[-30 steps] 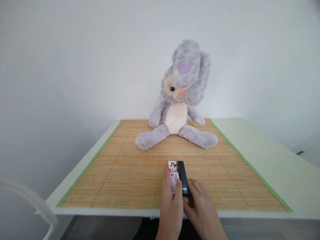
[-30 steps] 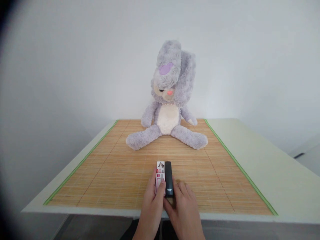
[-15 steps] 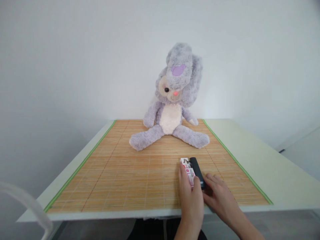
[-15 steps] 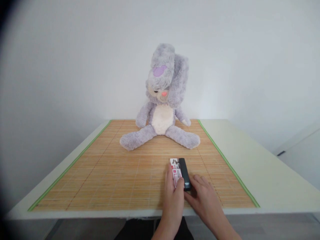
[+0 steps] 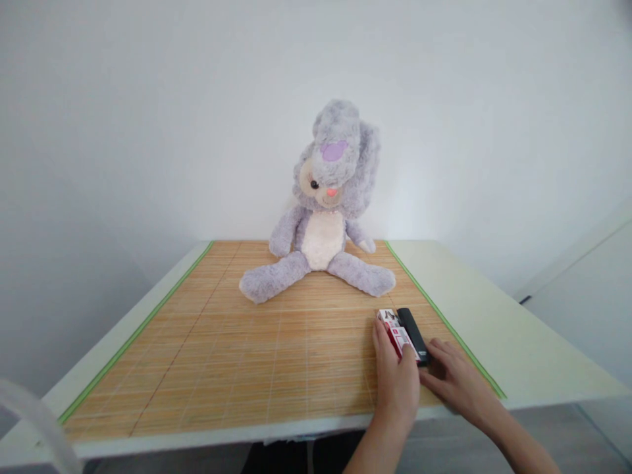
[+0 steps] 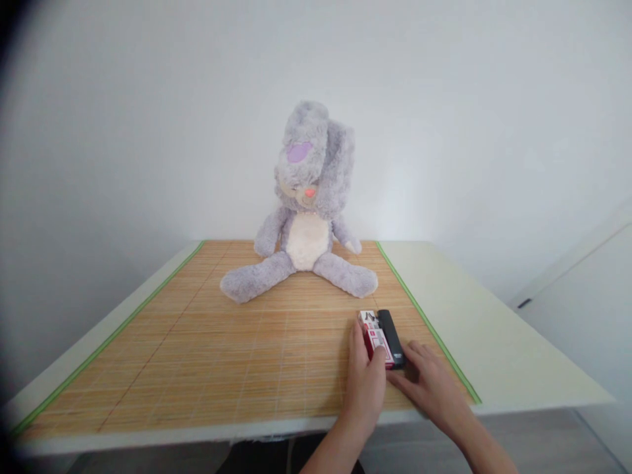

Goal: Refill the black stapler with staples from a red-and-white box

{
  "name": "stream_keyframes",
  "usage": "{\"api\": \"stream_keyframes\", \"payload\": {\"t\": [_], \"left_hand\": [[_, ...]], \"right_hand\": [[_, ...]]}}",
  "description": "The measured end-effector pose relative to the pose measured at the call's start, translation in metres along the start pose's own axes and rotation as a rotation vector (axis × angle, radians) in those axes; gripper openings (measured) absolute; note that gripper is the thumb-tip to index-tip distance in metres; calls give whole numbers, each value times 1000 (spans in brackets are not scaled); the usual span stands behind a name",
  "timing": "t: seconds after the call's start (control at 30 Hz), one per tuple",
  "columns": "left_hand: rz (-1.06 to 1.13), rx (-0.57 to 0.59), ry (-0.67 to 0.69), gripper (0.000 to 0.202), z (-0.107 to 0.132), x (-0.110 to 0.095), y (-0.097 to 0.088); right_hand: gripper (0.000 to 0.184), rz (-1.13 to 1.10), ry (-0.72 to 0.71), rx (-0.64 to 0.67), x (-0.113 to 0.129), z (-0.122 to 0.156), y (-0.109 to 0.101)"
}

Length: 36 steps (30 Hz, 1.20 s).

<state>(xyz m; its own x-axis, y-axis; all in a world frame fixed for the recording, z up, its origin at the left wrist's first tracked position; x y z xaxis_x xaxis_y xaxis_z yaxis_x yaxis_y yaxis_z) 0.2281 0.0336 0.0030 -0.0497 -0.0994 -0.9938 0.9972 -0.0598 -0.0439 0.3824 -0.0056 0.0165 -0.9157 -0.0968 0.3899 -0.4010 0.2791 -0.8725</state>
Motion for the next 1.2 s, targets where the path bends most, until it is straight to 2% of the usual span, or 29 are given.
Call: {"api": "stream_keyframes", "payload": {"t": [0.07,0.17,0.23,0.33,0.43,0.57,0.73,1.1,1.2], "left_hand": [[-63,-13,88,72,-6,-1,-18],[-280,22,348,63,-18,-15,-50],[-490,110,526,63,-24,-25,-64],[-589,231,641,67,-30,-32,-73],[-603,284,685,68,-31,-36,-73],[-662,300,726,68,-27,-38,-68],[-660,308,708,68,-27,-37,-69],[-641,253,693,61,-24,-37,-72],[-648,251,686,58,-21,-39,-75]], "right_hand": [[45,-4,11,-16,-5,3,0],[49,-31,11,-14,-8,6,0],[45,-47,11,-7,-8,8,0],[41,-56,26,-18,-5,8,0],[40,-54,20,-20,-2,8,-1],[37,-35,8,-15,1,7,-2],[37,-35,-6,-26,3,6,-3],[40,-12,24,-35,-1,9,0],[50,-61,54,-86,-2,10,-4]]}}
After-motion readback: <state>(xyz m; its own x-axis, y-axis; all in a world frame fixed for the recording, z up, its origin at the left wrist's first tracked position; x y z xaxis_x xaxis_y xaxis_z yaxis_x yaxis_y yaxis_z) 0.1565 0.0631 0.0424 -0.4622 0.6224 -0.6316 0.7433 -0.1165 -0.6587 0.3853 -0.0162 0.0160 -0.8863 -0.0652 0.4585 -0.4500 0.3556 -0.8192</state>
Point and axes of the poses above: each hand's wrist, its own z-axis away from the middle knuckle, its own y-axis out of the palm, x = y × z, the point moved 6 cm from there along -z, towards the middle knuckle, and after that the axes turned 9 degrees about -x, right-handed, at the moved point
